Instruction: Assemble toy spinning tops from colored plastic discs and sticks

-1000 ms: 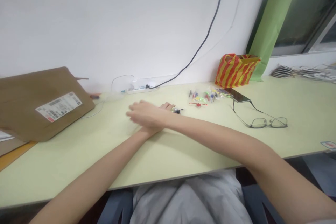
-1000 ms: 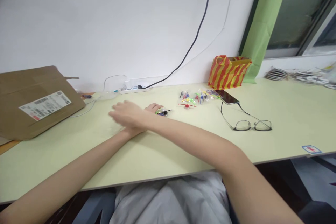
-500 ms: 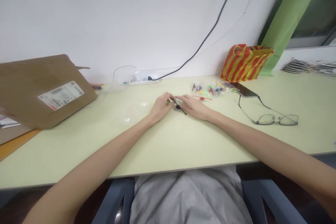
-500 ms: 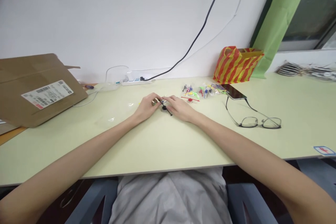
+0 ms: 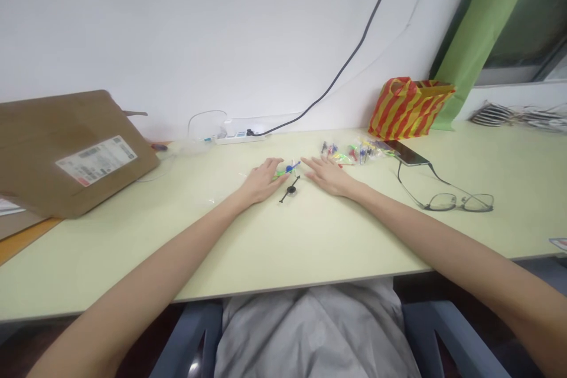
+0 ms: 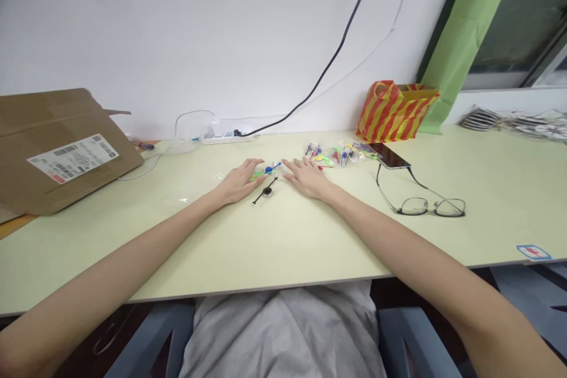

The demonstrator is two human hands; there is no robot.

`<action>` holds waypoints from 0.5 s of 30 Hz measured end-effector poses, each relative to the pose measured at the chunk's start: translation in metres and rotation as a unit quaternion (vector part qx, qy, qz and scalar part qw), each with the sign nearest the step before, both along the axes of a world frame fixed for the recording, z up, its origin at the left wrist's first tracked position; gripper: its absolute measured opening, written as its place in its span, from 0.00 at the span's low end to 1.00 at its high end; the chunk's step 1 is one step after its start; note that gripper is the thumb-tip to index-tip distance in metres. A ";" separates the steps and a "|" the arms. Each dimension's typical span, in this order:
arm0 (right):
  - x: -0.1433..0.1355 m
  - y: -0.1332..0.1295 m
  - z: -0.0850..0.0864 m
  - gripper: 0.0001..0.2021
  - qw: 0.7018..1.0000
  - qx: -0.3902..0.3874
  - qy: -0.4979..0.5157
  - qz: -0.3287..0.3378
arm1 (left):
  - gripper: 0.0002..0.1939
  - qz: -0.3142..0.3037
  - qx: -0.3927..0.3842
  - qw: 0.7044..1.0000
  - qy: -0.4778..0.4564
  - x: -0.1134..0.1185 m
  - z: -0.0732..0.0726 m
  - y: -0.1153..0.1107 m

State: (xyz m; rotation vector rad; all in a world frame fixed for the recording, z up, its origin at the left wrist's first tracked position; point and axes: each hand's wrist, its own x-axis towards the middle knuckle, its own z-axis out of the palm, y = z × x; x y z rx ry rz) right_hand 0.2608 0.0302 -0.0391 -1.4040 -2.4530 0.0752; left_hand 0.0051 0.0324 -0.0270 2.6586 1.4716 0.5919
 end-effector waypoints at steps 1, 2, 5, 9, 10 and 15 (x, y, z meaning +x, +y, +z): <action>0.005 0.006 -0.001 0.29 1.000 -0.007 -0.013 -0.018 | 0.28 -0.009 -0.012 1.000 -0.010 0.001 0.001 0.000; 0.011 0.011 -0.002 0.28 0.999 -0.011 -0.023 -0.032 | 0.29 -0.017 -0.018 0.999 -0.020 0.002 0.002 -0.001; 0.024 0.017 -0.001 0.24 0.997 -0.007 -0.041 -0.067 | 0.30 -0.040 -0.020 0.998 -0.044 0.009 0.006 -0.006; 0.027 0.017 0.001 0.19 0.992 0.014 -0.069 -0.108 | 0.35 -0.081 -0.024 0.996 -0.032 0.022 0.009 -0.018; 0.026 0.016 0.002 0.19 0.991 0.020 -0.072 -0.114 | 0.37 -0.092 -0.027 0.995 -0.020 0.024 0.010 -0.021; 0.024 0.017 0.003 0.18 0.987 0.024 -0.079 -0.140 | 0.34 -0.116 -0.006 0.993 0.029 0.027 0.004 -0.025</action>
